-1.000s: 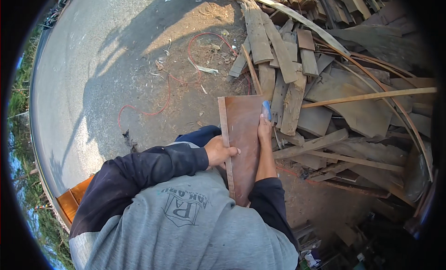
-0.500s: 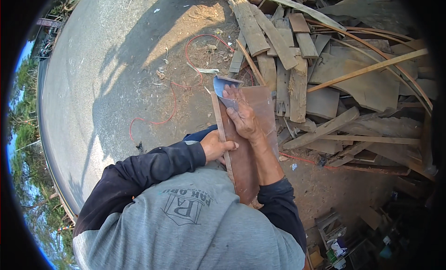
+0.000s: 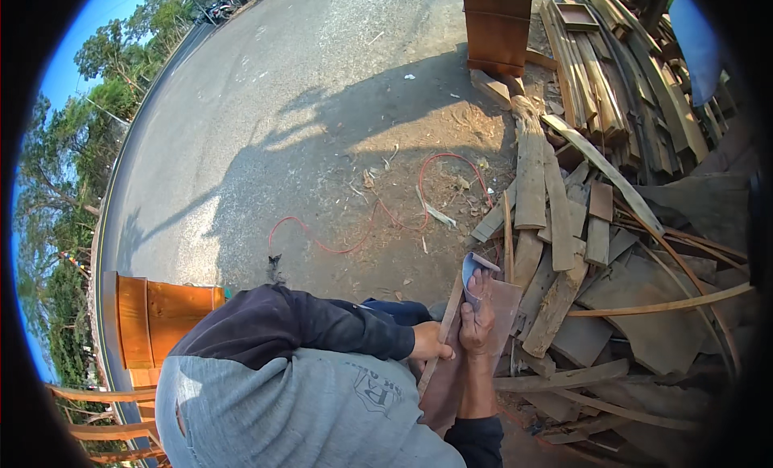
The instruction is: The person sands the surface and edges of a wooden board by hand with sandpaper, wipes it with a cloth, and applies a finish using a spray gun.
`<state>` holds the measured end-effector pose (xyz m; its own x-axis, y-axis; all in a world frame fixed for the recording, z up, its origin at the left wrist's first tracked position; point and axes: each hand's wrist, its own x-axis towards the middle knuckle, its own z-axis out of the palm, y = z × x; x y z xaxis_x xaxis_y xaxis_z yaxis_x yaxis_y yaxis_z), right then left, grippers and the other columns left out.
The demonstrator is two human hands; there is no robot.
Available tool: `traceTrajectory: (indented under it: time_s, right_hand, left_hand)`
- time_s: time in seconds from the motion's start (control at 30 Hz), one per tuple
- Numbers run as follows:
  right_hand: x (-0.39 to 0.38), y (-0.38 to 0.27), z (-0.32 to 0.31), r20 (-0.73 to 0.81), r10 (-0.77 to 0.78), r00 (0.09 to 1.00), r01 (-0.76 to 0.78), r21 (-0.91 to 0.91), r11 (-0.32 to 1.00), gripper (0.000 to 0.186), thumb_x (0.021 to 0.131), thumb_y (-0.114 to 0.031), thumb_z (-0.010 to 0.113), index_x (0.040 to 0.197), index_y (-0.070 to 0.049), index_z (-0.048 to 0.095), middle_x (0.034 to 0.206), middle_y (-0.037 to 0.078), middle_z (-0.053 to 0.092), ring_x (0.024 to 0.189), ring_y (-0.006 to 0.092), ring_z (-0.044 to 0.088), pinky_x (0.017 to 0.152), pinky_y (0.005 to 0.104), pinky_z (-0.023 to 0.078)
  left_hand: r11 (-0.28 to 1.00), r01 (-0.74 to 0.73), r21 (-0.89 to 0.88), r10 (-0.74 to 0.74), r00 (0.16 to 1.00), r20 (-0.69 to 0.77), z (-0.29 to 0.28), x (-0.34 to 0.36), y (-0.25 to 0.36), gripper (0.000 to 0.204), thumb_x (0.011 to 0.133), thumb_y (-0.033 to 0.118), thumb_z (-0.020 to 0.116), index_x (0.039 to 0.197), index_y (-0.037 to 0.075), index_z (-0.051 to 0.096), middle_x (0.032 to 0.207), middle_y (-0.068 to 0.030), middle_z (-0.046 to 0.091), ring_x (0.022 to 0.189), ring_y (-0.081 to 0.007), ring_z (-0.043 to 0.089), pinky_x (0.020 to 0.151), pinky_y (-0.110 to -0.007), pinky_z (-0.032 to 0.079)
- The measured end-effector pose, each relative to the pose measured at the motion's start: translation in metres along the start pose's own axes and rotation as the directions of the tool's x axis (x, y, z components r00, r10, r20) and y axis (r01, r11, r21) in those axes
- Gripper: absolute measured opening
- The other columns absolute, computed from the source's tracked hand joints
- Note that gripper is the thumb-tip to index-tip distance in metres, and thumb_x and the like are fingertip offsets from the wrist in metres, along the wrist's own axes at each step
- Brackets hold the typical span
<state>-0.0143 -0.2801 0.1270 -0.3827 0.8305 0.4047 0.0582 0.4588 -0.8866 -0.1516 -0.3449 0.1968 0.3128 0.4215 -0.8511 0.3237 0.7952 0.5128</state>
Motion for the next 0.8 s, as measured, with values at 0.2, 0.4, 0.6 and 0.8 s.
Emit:
traceTrajectory:
  time_s: [0.2, 0.4, 0.6, 0.8]
  right_hand:
    - [-0.137, 0.183, -0.046, -0.242, 0.874, 0.422, -0.898, 0.021, 0.440, 0.049, 0.100, -0.034, 0.042, 0.115, 0.007, 0.064, 0.116, 0.030, 0.062, 0.112, 0.0453, 0.057, 0.098, 0.0475, 0.041]
    - [-0.113, 0.156, -0.049, -0.493, 0.623, 0.608, -0.749, -0.093, 0.656, 0.049, 0.100, -0.032, 0.041, 0.112, 0.009, 0.065, 0.113, 0.032, 0.062, 0.108, 0.0459, 0.058, 0.092, 0.0483, 0.043]
    - [0.000, 0.020, -0.050, -0.432, 0.034, 0.901, -0.184, -0.311, 0.932, 0.051, 0.101, -0.036, 0.044, 0.108, 0.009, 0.066, 0.111, 0.026, 0.067, 0.102, 0.0398, 0.063, 0.088, 0.0464, 0.046]
    - [-0.115, 0.113, -0.037, -0.330, 0.753, 0.570, -0.781, 0.067, 0.621, 0.053, 0.101, -0.038, 0.045, 0.111, 0.011, 0.064, 0.103, 0.028, 0.068, 0.097, 0.0410, 0.064, 0.085, 0.0449, 0.047]
  left_hand:
    - [0.999, 0.008, -0.050, -0.008, 1.000, 0.013, 0.003, -0.005, 0.015, 0.039, 0.089, 0.018, 0.066, 0.122, 0.000, 0.059, 0.102, -0.0133, 0.069, 0.084, -0.0257, 0.071, 0.063, -0.038, 0.063]
    - [0.994, 0.042, -0.100, -0.039, 0.999, 0.028, -0.002, 0.007, 0.000, 0.039, 0.088, 0.017, 0.067, 0.120, -0.003, 0.058, 0.101, -0.0146, 0.068, 0.080, -0.0270, 0.071, 0.060, -0.037, 0.063]
    - [0.997, -0.064, -0.046, 0.063, 0.998, -0.025, 0.008, -0.002, 0.018, 0.040, 0.084, 0.022, 0.070, 0.109, -0.007, 0.061, 0.094, -0.0180, 0.066, 0.072, -0.0304, 0.071, 0.050, -0.039, 0.062]
    - [0.998, 0.008, -0.068, -0.010, 0.999, -0.034, 0.000, 0.006, 0.032, 0.042, 0.086, 0.023, 0.068, 0.114, -0.007, 0.060, 0.099, -0.0221, 0.066, 0.075, -0.0349, 0.071, 0.053, -0.041, 0.063]
